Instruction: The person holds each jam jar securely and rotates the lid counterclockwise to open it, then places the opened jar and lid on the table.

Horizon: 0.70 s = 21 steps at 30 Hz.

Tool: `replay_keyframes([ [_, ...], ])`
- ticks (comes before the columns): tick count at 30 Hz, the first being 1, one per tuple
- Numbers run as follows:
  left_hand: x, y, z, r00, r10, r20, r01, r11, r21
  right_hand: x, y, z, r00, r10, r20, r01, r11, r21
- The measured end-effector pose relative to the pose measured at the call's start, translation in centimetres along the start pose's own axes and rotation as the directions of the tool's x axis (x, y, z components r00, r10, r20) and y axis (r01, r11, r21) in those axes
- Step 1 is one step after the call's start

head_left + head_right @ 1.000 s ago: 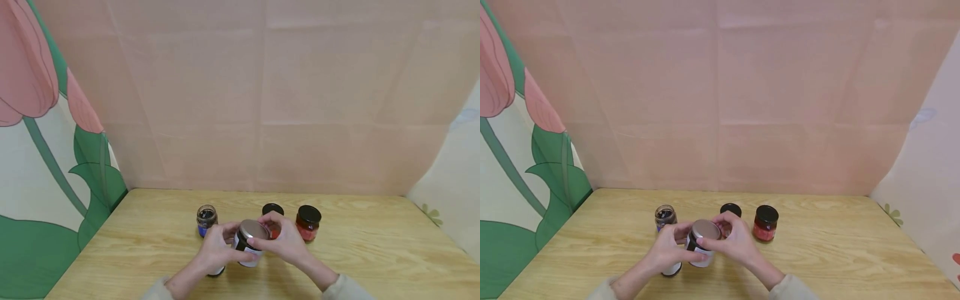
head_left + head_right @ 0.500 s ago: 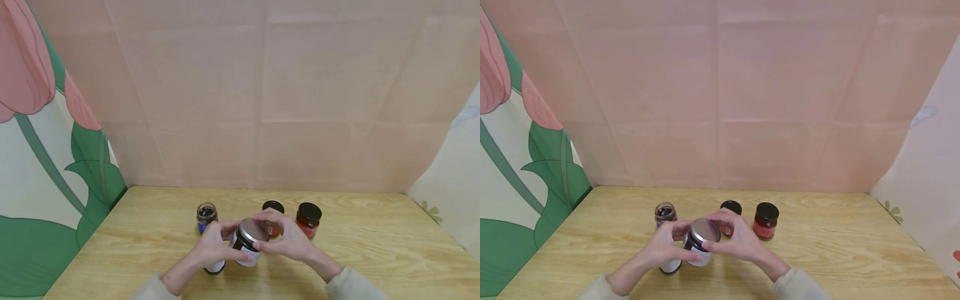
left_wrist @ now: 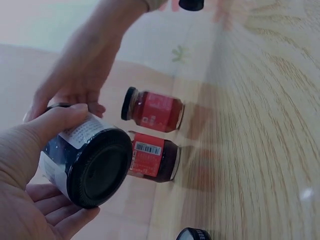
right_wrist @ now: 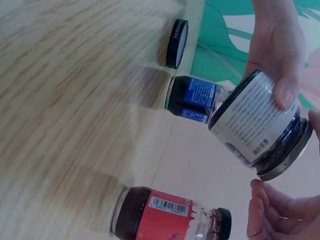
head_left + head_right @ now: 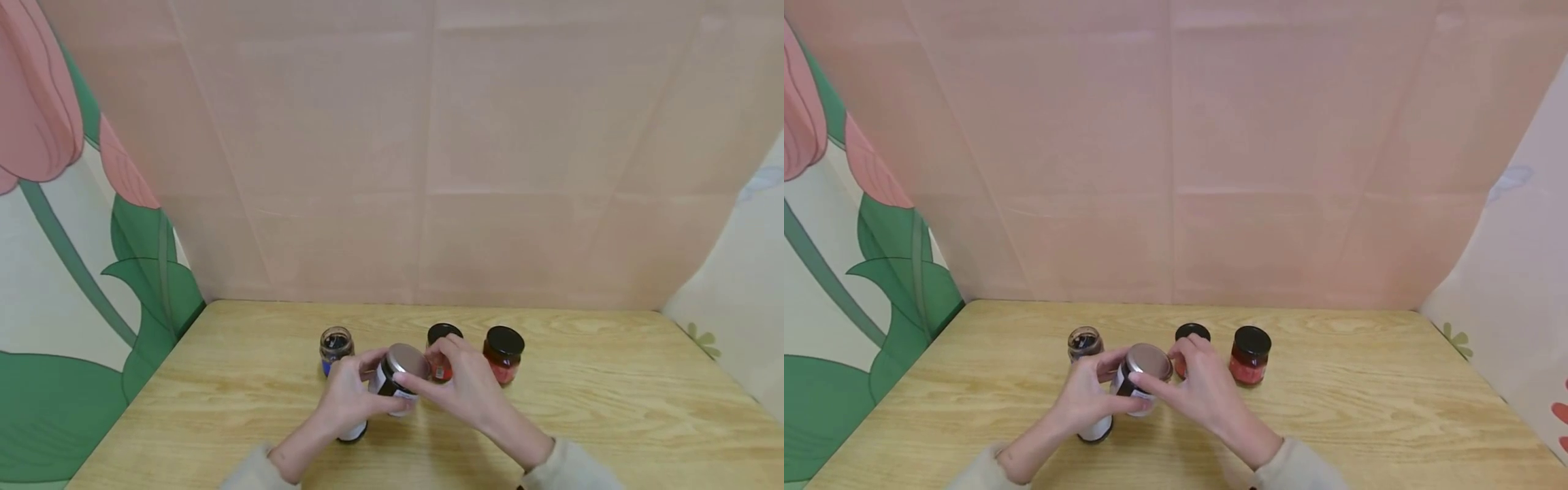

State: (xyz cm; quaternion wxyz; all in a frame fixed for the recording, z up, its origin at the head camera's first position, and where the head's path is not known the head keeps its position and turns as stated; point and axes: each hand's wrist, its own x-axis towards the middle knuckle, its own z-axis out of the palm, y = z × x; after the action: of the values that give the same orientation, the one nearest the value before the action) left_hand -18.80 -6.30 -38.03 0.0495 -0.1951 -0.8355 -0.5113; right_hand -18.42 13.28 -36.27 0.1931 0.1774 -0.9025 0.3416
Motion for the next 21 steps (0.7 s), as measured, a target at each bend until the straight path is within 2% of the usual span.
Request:
replay_keyframes([
  [9,0.05,0.18,0.27,1.000,-0.004,-0.019,0.006,0.998,0.067,0.39,-0.56,0.37,0.991,0.129,0.035,-0.129,0.991,-0.024],
  [15,0.07,0.16,0.34,1.000,-0.005,-0.027,0.007,0.998,0.069,0.58,-0.48,0.51,0.990,0.134,0.031,-0.134,0.991,-0.010],
  [21,0.02,0.11,0.23,1.000,-0.003,-0.029,0.005,0.997,0.081,0.61,-0.06,0.63,0.989,0.131,0.062,-0.133,0.990,0.037],
])
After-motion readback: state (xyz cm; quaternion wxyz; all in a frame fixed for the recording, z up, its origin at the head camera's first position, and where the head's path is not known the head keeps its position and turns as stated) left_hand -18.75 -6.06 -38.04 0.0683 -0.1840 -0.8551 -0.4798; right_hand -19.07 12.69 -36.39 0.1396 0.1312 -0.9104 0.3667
